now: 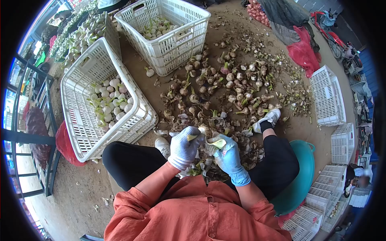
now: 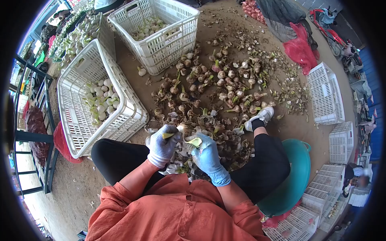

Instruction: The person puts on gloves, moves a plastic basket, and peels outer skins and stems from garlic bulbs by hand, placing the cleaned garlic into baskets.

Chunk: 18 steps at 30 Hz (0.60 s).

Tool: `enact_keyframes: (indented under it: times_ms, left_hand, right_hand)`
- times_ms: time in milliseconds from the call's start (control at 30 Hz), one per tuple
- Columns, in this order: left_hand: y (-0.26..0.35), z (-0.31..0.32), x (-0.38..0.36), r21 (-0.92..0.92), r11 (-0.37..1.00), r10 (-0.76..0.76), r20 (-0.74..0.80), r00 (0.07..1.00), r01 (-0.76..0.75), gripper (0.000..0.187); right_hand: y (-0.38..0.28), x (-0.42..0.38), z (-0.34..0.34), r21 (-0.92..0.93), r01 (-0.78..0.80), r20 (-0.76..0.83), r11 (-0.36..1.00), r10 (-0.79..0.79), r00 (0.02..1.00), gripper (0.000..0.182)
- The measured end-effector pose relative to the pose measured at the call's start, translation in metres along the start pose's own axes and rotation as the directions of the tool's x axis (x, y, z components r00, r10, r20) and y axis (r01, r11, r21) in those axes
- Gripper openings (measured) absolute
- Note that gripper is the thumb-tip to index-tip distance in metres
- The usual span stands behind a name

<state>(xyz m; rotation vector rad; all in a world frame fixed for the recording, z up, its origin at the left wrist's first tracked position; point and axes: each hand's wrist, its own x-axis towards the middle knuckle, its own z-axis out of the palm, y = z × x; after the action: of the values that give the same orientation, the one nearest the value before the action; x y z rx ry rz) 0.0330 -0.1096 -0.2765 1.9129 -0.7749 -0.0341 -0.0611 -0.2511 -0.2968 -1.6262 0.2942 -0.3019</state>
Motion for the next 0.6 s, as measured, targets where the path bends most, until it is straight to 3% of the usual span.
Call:
enact_keyframes:
  times_ms: [33,67,100,167,200,233,267,300,433,467,500,567,600]
  left_hand:
    - [-0.002,0.001,0.001,-0.054,0.997,0.054,-0.039,0.998,-0.056,0.017]
    - [-0.001,0.001,-0.002,-0.096,0.991,0.09,-0.04,0.995,-0.094,0.018]
    - [-0.006,0.004,-0.004,-0.076,0.982,0.174,-0.023,0.984,-0.175,0.011]
    - [-0.005,-0.002,-0.002,-0.064,0.973,0.221,-0.026,0.975,-0.222,0.014]
    - [-0.007,-0.004,-0.002,-0.067,0.973,0.22,-0.025,0.975,-0.222,0.014]
    - [-0.009,-0.007,-0.001,-0.031,0.956,0.291,-0.011,0.957,-0.292,0.02]
    - [-0.011,-0.008,0.0,0.005,0.932,0.363,0.006,0.932,-0.363,0.027]
    - [-0.012,-0.008,0.0,0.005,0.931,0.364,0.007,0.931,-0.364,0.027]
    - [-0.009,-0.005,-0.005,0.188,0.859,0.453,0.152,0.878,-0.476,0.031]
    - [-0.004,-0.008,-0.003,0.184,0.825,0.497,0.212,0.841,-0.534,0.031]
    - [0.0,-0.009,-0.002,0.173,0.788,0.539,0.269,0.798,-0.59,0.03]
    - [-0.006,-0.002,-0.004,0.195,0.78,0.54,0.269,0.798,-0.594,0.029]
    - [-0.007,0.0,-0.005,0.209,0.802,0.511,0.246,0.824,-0.56,0.029]
  right_hand:
    - [-0.003,0.001,-0.006,-0.105,0.057,0.015,0.993,-0.055,0.998,0.007]
    - [0.006,0.005,-0.017,-0.146,0.135,-0.075,0.98,-0.147,0.986,0.007]
    - [-0.004,0.006,-0.023,-0.125,-0.061,-0.11,0.99,0.047,0.993,0.007]
    - [0.013,0.01,-0.042,0.091,-0.115,-0.288,0.989,0.137,0.948,0.008]
    - [0.042,0.007,-0.068,-0.211,-0.146,-0.229,0.967,0.096,0.969,0.011]
    - [0.064,0.004,-0.087,-0.495,-0.145,-0.158,0.857,0.075,0.985,0.014]
    - [0.048,-0.002,-0.082,-0.774,0.048,0.027,0.631,-0.043,0.999,0.026]
    - [0.034,-0.009,-0.071,-0.914,0.069,0.052,0.399,-0.053,0.997,0.037]
    - [-0.034,0.0,-0.031,-0.655,0.214,0.053,0.724,-0.239,0.97,0.044]
    - [-0.048,0.001,-0.024,-0.676,0.204,0.087,0.708,-0.198,0.976,0.042]
    - [-0.041,0.003,-0.023,-0.679,0.322,0.138,0.66,-0.317,0.939,0.039]
    - [-0.034,0.007,-0.024,-0.602,0.183,0.105,0.777,-0.15,0.983,0.038]
    - [-0.034,0.006,-0.024,-0.602,0.183,0.105,0.778,-0.149,0.983,0.038]
